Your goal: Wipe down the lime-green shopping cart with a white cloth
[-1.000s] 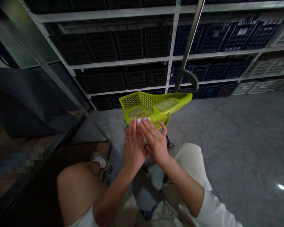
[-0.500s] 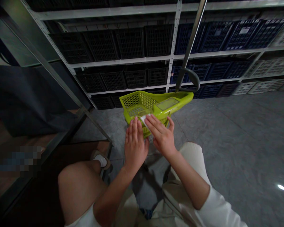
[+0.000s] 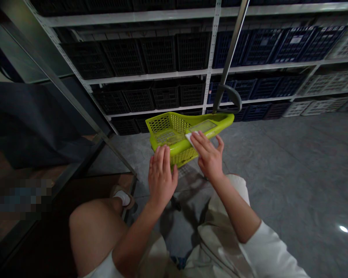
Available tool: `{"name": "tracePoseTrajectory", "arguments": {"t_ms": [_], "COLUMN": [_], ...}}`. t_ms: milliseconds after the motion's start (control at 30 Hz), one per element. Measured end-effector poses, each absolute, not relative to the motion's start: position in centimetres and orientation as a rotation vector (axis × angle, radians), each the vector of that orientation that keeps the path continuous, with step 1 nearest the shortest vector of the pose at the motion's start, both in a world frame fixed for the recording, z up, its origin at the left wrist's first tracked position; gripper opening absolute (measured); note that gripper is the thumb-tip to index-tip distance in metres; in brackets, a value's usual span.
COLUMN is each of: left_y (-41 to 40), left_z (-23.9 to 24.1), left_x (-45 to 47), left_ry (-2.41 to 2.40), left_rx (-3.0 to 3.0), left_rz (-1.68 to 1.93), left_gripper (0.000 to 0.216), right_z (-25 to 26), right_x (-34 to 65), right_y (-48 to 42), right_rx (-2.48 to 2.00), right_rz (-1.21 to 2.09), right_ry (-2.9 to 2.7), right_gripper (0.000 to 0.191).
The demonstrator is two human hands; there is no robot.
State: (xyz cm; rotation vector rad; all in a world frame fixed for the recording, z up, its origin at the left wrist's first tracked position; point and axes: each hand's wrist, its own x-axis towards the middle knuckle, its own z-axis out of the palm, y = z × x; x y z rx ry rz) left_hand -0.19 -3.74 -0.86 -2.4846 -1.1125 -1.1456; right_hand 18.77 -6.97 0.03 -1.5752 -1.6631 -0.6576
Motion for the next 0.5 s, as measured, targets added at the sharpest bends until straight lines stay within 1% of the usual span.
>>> {"name": "tracePoseTrajectory", "arguments": {"t_ms": [100,200,367,500], "left_y": [-3.3,-2.7,-2.1,-2.2], "left_z": [-0.6,-0.4,0.4,1.2], "left_x": [-0.4,-0.6,-1.6,-3.2], "left_ry": [-1.082,-1.043,-1.037,-1.114], "left_rx": [-2.456,-2.436,-2.389,-2.359], "left_rz": [-1.212,-1.248,-1.274,-1.414], "left_gripper": [0.056,0.052,0.045,0.036], "right_z": [-0.2,-0.3,-0.2,-0.2], "right_x": [23.3,25.6,24.8,22.6], "right_y": [-6.1,-5.6,-5.8,-6.5], "right_rx": [-1.663,-1.704,-1.643,-1.568], "right_rz": [-0.688,-0.665,-0.625,-0.557], "right_ry": [-1.474,-1.402,-1.401,-1.42], "right_gripper": [0.077,0.076,0.074,0.071]}}
